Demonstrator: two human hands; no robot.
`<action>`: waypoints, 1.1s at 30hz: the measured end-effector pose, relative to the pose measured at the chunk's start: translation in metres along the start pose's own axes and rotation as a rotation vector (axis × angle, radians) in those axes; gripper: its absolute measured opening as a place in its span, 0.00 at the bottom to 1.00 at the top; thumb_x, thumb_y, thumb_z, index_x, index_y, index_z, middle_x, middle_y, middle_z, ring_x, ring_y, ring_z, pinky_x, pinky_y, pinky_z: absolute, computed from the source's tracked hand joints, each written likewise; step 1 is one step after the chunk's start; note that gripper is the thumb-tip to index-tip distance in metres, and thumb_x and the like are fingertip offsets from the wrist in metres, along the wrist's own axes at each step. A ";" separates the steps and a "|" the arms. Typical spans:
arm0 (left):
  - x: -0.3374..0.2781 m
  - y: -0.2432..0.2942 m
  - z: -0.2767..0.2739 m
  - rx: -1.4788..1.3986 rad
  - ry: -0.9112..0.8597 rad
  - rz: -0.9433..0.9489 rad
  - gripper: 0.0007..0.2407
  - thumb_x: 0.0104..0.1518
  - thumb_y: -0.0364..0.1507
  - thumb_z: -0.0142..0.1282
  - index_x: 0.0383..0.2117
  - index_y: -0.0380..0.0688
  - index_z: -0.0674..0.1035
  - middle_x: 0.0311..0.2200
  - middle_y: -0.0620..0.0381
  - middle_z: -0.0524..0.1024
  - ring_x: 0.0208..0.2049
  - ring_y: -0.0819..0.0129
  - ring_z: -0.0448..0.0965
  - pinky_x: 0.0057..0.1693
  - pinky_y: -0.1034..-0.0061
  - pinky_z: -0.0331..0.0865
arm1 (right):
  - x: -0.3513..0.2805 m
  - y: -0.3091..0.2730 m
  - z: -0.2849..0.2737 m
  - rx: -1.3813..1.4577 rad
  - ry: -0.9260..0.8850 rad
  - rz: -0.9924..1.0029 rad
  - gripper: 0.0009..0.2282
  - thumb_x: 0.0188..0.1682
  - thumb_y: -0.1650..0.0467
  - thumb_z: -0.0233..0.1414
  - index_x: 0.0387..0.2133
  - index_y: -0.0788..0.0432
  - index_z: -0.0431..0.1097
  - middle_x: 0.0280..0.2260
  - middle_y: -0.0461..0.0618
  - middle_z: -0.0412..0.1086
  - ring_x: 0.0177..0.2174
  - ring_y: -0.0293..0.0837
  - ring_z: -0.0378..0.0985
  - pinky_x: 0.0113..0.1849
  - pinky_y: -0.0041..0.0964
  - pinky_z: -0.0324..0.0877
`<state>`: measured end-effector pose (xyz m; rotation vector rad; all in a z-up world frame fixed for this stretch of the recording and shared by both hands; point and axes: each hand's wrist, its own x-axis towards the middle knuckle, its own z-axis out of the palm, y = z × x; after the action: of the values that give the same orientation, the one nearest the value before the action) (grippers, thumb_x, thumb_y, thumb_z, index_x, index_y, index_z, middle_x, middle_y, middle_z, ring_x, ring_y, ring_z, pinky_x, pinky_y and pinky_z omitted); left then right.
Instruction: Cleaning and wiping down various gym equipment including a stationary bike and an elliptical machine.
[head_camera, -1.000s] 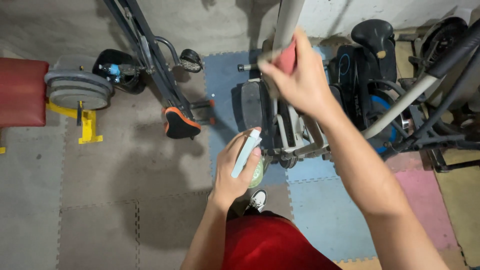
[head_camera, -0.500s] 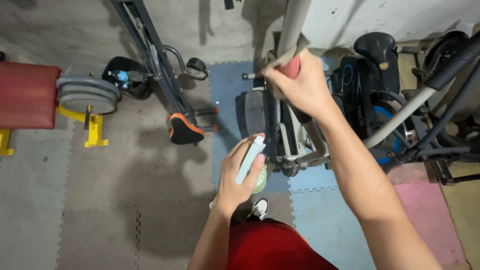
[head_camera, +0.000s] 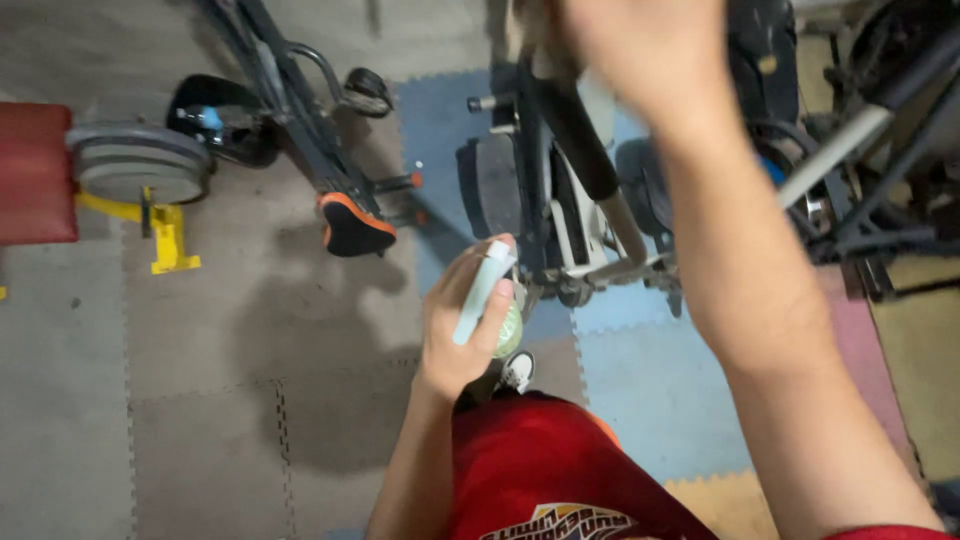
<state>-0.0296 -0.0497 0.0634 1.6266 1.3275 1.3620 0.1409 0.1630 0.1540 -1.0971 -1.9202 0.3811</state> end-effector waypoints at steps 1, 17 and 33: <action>0.001 0.000 -0.001 -0.005 0.000 0.036 0.13 0.66 0.28 0.53 0.52 0.32 0.77 0.52 0.41 0.79 0.55 0.48 0.81 0.61 0.65 0.74 | -0.008 -0.004 0.003 0.019 -0.046 0.062 0.08 0.60 0.71 0.58 0.34 0.65 0.73 0.25 0.55 0.73 0.26 0.50 0.76 0.28 0.43 0.69; 0.005 -0.015 0.011 -0.123 -0.399 -0.155 0.11 0.63 0.27 0.56 0.50 0.39 0.79 0.40 0.46 0.80 0.42 0.52 0.83 0.50 0.66 0.75 | -0.252 0.067 0.012 -0.340 -0.122 0.389 0.22 0.45 0.71 0.67 0.51 0.59 0.66 0.41 0.59 0.73 0.44 0.63 0.77 0.44 0.52 0.71; -0.049 -0.055 -0.003 -0.132 -0.536 -0.248 0.11 0.63 0.30 0.55 0.47 0.36 0.79 0.41 0.43 0.82 0.42 0.48 0.84 0.49 0.66 0.76 | -0.276 0.072 0.055 -0.079 0.335 0.498 0.22 0.49 0.81 0.60 0.57 0.61 0.64 0.44 0.56 0.72 0.43 0.41 0.75 0.44 0.36 0.73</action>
<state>-0.0465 -0.0804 -0.0016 1.5326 1.0468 0.7728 0.2012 -0.0125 -0.0703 -1.5853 -1.3679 0.3642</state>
